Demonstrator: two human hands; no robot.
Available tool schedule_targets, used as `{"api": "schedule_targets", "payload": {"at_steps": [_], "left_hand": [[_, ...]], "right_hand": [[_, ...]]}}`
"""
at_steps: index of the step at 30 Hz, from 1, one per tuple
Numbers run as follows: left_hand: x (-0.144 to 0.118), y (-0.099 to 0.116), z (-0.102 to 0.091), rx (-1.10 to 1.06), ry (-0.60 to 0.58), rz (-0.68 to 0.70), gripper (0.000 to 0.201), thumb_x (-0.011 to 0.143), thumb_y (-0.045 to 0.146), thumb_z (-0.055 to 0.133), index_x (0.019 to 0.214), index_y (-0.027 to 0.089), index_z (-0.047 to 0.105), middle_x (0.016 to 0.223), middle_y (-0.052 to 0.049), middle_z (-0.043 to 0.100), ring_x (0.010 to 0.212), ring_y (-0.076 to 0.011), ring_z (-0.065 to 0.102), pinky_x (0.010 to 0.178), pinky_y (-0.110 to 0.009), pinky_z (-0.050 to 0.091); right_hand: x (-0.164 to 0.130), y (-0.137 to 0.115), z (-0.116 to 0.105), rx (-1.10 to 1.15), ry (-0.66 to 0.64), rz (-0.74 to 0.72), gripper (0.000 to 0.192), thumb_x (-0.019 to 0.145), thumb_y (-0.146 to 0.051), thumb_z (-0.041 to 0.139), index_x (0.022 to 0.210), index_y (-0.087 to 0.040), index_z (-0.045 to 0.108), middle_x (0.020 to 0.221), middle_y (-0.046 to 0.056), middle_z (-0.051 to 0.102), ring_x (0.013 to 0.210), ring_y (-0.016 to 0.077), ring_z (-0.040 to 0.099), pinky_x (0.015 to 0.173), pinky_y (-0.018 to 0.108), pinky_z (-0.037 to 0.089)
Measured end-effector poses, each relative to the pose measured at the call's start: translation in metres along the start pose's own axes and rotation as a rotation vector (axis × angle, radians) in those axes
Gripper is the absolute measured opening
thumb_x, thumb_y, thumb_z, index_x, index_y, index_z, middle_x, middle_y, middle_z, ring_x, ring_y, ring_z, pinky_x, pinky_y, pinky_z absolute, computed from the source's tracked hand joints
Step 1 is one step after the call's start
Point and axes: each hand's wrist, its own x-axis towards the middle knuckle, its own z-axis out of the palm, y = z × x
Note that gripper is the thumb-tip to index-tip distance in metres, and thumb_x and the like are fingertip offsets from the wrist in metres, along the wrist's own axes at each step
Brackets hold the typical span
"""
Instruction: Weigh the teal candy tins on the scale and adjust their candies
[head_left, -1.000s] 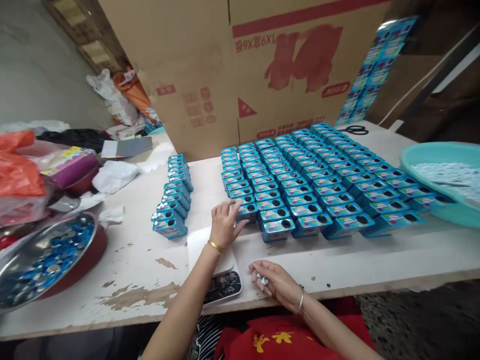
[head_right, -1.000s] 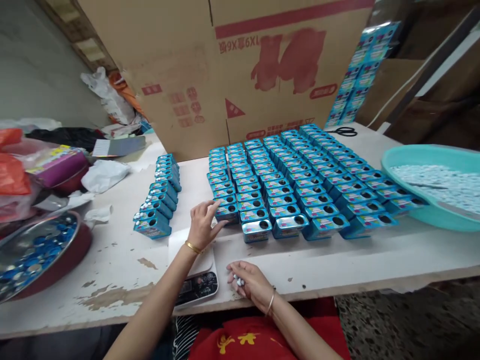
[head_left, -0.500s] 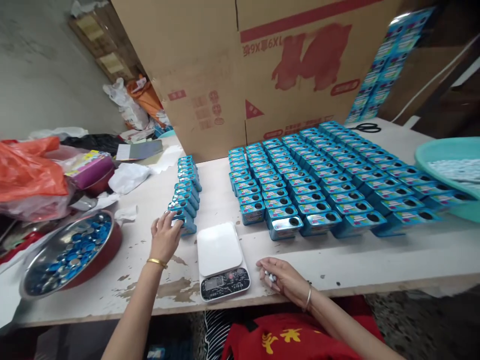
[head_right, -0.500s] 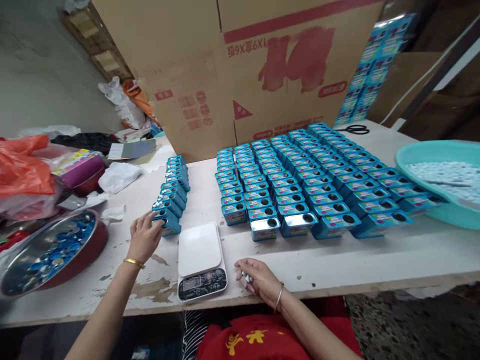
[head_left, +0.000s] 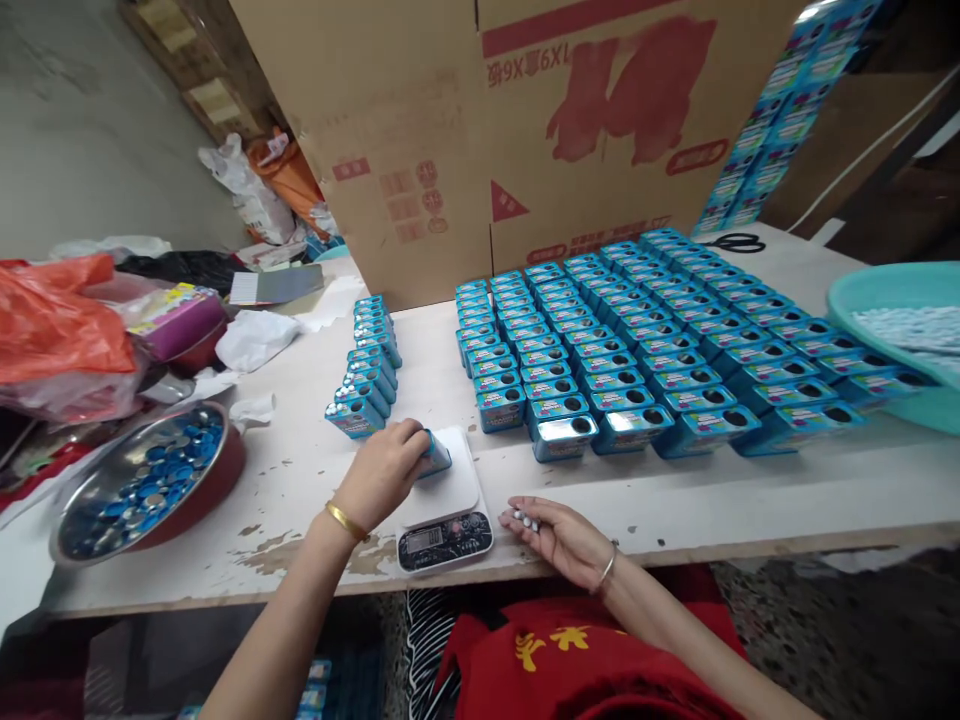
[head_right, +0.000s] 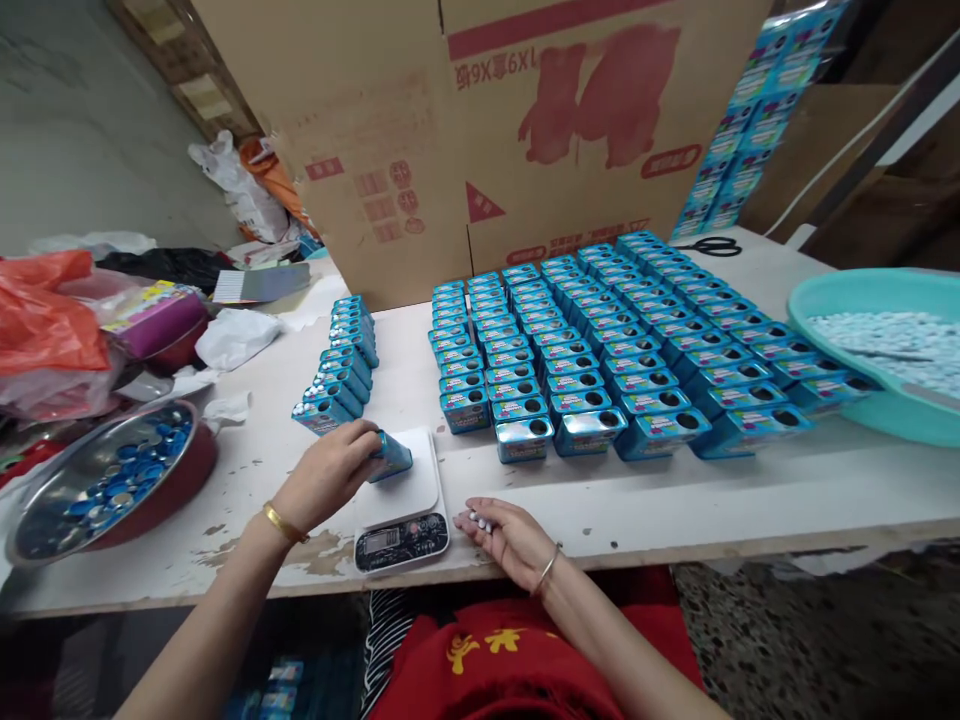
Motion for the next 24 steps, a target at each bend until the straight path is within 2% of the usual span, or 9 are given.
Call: {"api": "schedule_targets", "payload": {"at_steps": [3, 5, 7, 9, 12, 15, 19, 22, 24], "left_hand": [[0.008, 0.006, 0.008, -0.023, -0.078, 0.005, 0.007, 0.089, 0.024, 0.049, 0.086, 0.018, 0.053, 0.097, -0.007, 0.058, 0.083, -0.0193, 0.055, 0.070, -0.032, 0.045], [0.008, 0.003, 0.009, -0.064, -0.067, -0.014, 0.008, 0.087, 0.025, 0.053, 0.090, 0.018, 0.052, 0.096, -0.007, 0.059, 0.084, -0.0205, 0.056, 0.072, -0.033, 0.047], [0.001, -0.002, 0.005, -0.123, 0.020, -0.034, 0.018, 0.087, 0.031, 0.056, 0.098, 0.018, 0.051, 0.101, -0.007, 0.059, 0.091, -0.0220, 0.057, 0.078, -0.036, 0.048], [-0.012, -0.008, 0.002, -0.184, 0.158, -0.073, 0.027, 0.087, 0.038, 0.055, 0.105, 0.018, 0.050, 0.107, -0.008, 0.058, 0.099, -0.0229, 0.056, 0.086, -0.039, 0.047], [-0.041, -0.017, 0.006, -0.262, 0.314, -0.206, 0.028, 0.089, 0.041, 0.052, 0.107, 0.019, 0.051, 0.106, -0.007, 0.060, 0.102, -0.0213, 0.056, 0.089, -0.037, 0.046], [-0.075, -0.024, 0.031, -0.333, 0.341, -0.372, 0.028, 0.089, 0.043, 0.051, 0.101, 0.019, 0.054, 0.098, -0.006, 0.062, 0.093, -0.0192, 0.058, 0.084, -0.034, 0.047], [-0.114, -0.025, 0.083, -0.460, 0.298, -0.535, 0.028, 0.088, 0.044, 0.049, 0.096, 0.018, 0.057, 0.095, -0.005, 0.062, 0.090, -0.0183, 0.059, 0.083, -0.033, 0.047], [-0.129, -0.018, 0.115, -0.539, 0.292, -0.608, 0.027, 0.088, 0.043, 0.048, 0.094, 0.018, 0.056, 0.092, -0.006, 0.062, 0.087, -0.0182, 0.058, 0.081, -0.033, 0.048], [-0.133, -0.012, 0.128, -0.566, 0.314, -0.639, 0.026, 0.088, 0.042, 0.048, 0.092, 0.018, 0.056, 0.090, -0.005, 0.061, 0.086, -0.0181, 0.058, 0.080, -0.033, 0.048]], "right_hand": [[-0.007, -0.001, -0.002, -0.018, 0.008, 0.013, 0.014, 0.073, 0.002, 0.058, 0.084, -0.007, 0.060, 0.083, 0.013, 0.069, 0.083, 0.0166, 0.070, 0.076, 0.019, 0.055], [-0.010, 0.000, -0.007, -0.061, -0.017, 0.023, 0.018, 0.071, 0.002, 0.059, 0.086, -0.007, 0.060, 0.084, 0.013, 0.069, 0.082, 0.0154, 0.069, 0.074, 0.018, 0.055], [-0.012, 0.001, -0.013, -0.118, -0.040, 0.024, 0.018, 0.071, -0.001, 0.063, 0.088, -0.008, 0.060, 0.083, 0.013, 0.070, 0.078, 0.0129, 0.069, 0.069, 0.016, 0.054], [-0.014, 0.002, -0.019, -0.180, -0.053, 0.023, 0.020, 0.070, -0.007, 0.069, 0.087, -0.009, 0.060, 0.081, 0.010, 0.070, 0.074, 0.0105, 0.067, 0.066, 0.014, 0.052], [-0.016, 0.002, -0.025, -0.283, -0.069, 0.023, 0.028, 0.064, -0.015, 0.077, 0.087, -0.010, 0.062, 0.078, 0.008, 0.069, 0.069, 0.0079, 0.064, 0.064, 0.013, 0.050], [-0.019, -0.004, -0.023, -0.412, -0.084, 0.021, 0.035, 0.061, -0.024, 0.081, 0.087, -0.010, 0.063, 0.072, 0.006, 0.068, 0.061, 0.0060, 0.058, 0.060, 0.015, 0.047], [-0.020, -0.021, -0.007, -0.583, -0.087, -0.031, 0.038, 0.058, -0.032, 0.081, 0.084, -0.010, 0.065, 0.065, 0.002, 0.065, 0.052, 0.0051, 0.051, 0.053, 0.018, 0.042], [-0.018, -0.038, 0.014, -0.710, -0.116, -0.137, 0.036, 0.058, -0.033, 0.080, 0.082, -0.011, 0.065, 0.065, 0.001, 0.064, 0.050, 0.0053, 0.049, 0.051, 0.020, 0.040], [-0.015, -0.051, 0.032, -0.806, -0.173, -0.209, 0.033, 0.061, -0.033, 0.077, 0.081, -0.011, 0.064, 0.063, 0.000, 0.063, 0.050, 0.0057, 0.049, 0.050, 0.021, 0.039]]}}
